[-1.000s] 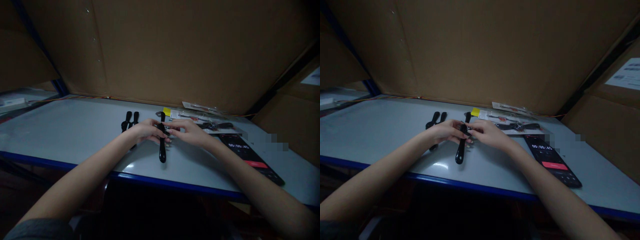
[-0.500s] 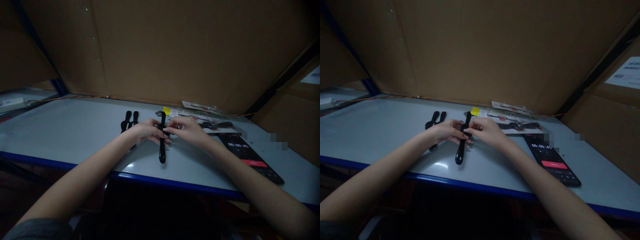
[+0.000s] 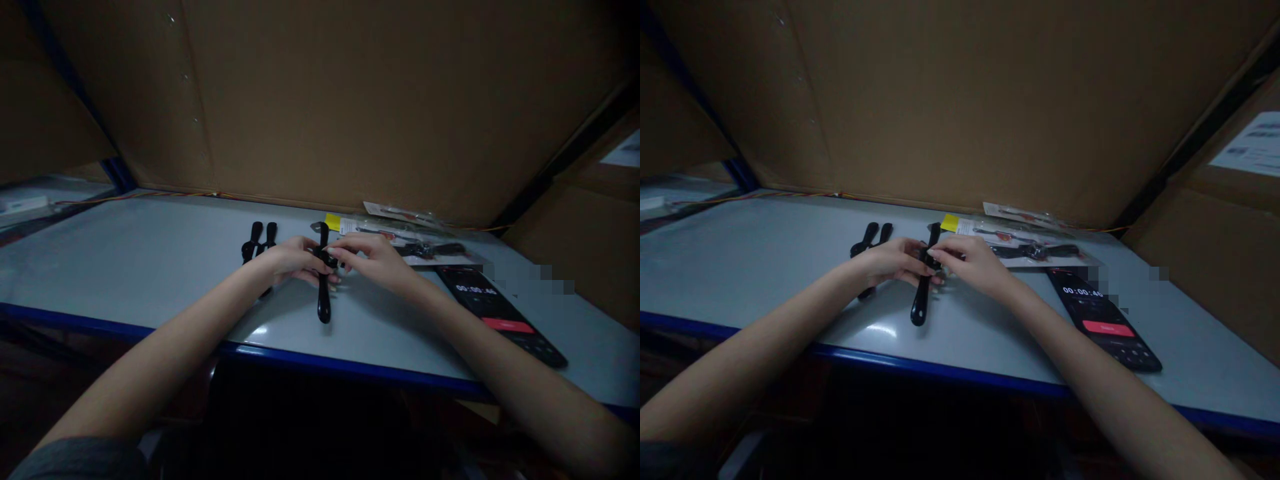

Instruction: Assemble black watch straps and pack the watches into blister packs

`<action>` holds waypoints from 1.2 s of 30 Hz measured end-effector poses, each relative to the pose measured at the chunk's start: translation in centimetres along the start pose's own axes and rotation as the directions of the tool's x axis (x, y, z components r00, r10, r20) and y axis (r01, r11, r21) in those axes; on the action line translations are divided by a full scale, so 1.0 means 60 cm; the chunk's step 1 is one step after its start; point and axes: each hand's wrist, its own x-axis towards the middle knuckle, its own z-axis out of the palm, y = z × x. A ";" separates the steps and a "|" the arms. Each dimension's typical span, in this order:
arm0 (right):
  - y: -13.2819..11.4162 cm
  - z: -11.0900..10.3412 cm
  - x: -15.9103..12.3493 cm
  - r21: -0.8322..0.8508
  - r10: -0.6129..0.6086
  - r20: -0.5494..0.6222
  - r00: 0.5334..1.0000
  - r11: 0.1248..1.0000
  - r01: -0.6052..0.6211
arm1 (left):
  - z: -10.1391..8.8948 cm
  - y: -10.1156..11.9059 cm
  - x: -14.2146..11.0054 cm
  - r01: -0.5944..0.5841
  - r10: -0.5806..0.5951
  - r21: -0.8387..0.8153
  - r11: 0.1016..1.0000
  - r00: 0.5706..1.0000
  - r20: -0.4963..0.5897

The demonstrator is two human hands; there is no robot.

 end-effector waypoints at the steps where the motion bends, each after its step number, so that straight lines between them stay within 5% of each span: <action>1: 0.003 -0.004 -0.001 0.018 0.006 0.008 1.000 1.000 -0.006 | -0.001 0.000 0.001 -0.003 0.003 -0.007 1.000 1.000 -0.001; 13: 0.004 0.017 0.001 -0.179 0.087 -0.053 0.995 0.979 -0.096 | 0.001 -0.006 0.002 0.031 -0.031 -0.016 0.999 1.000 0.001; 17: -0.005 0.028 0.001 -0.078 0.112 -0.086 0.990 0.990 -0.119 | -0.003 -0.010 0.005 -0.003 0.004 -0.014 1.000 0.999 0.032; 23: -0.001 0.010 0.000 0.103 0.149 0.049 0.988 0.983 -0.154 | 0.000 -0.002 -0.001 0.001 -0.001 0.003 1.000 1.000 -0.003; 31: 0.007 0.005 0.000 -0.144 0.112 -0.021 0.993 0.983 -0.114 | 0.000 -0.007 0.004 0.001 -0.001 -0.007 1.000 1.000 0.006; 36: -0.003 0.020 -0.002 -0.112 0.125 0.074 0.989 0.987 -0.116 | 0.001 -0.007 0.003 0.024 -0.024 0.026 0.999 0.999 -0.026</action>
